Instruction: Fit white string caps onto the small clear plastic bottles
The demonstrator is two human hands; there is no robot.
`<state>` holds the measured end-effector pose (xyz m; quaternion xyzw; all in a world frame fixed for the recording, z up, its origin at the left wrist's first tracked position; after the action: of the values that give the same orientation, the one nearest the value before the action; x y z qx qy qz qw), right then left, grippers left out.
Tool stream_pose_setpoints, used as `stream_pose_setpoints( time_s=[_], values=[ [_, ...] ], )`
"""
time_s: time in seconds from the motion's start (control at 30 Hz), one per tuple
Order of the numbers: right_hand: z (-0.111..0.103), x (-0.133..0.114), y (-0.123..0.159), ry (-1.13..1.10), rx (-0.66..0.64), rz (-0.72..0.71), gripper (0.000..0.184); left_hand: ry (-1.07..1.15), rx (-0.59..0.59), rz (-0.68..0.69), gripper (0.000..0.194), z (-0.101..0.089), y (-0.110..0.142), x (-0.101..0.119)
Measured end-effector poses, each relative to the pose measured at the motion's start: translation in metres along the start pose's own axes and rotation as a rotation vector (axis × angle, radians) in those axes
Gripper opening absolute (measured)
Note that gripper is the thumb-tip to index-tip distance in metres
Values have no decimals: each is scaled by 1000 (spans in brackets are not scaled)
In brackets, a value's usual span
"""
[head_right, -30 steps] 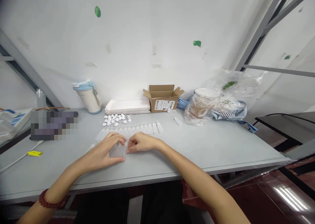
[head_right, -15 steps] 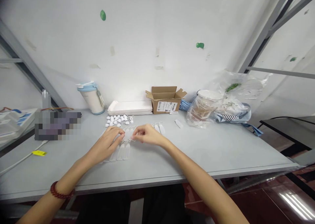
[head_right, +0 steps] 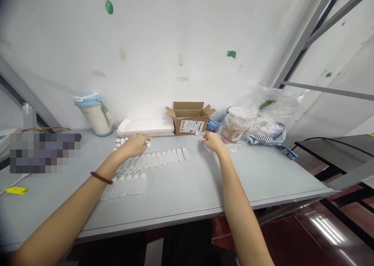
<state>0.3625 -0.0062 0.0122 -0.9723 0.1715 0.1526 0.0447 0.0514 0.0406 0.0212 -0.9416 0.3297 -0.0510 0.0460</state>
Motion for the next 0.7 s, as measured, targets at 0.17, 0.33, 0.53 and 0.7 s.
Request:
stream_pose_setpoints(
  time_s=[0.17, 0.33, 0.53, 0.7],
  values=[
    [6, 12, -5, 86, -43, 88, 37, -25, 56, -25, 52, -1, 4, -18],
    [9, 7, -4, 132, -49, 97, 21, 83, -52, 85, 61, 14, -1, -25],
    [12, -15, 7, 128, 36, 52, 25, 77, -107, 97, 69, 23, 1, -23],
    [14, -59, 24, -34, 166, -137, 24, -16, -138, 120, 62, 23, 4, -21]
  ],
)
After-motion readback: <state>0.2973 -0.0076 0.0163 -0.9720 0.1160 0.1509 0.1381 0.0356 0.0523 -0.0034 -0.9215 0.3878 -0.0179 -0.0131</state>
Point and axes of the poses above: each hand's wrist, its own y-axis away from the middle knuckle, its own z-axis out of the palm, x = y × z, the point moved 5 cm from there along -y, towards the middle knuckle, and after that the axes turned 9 degrees about z, right-handed, at the moved point
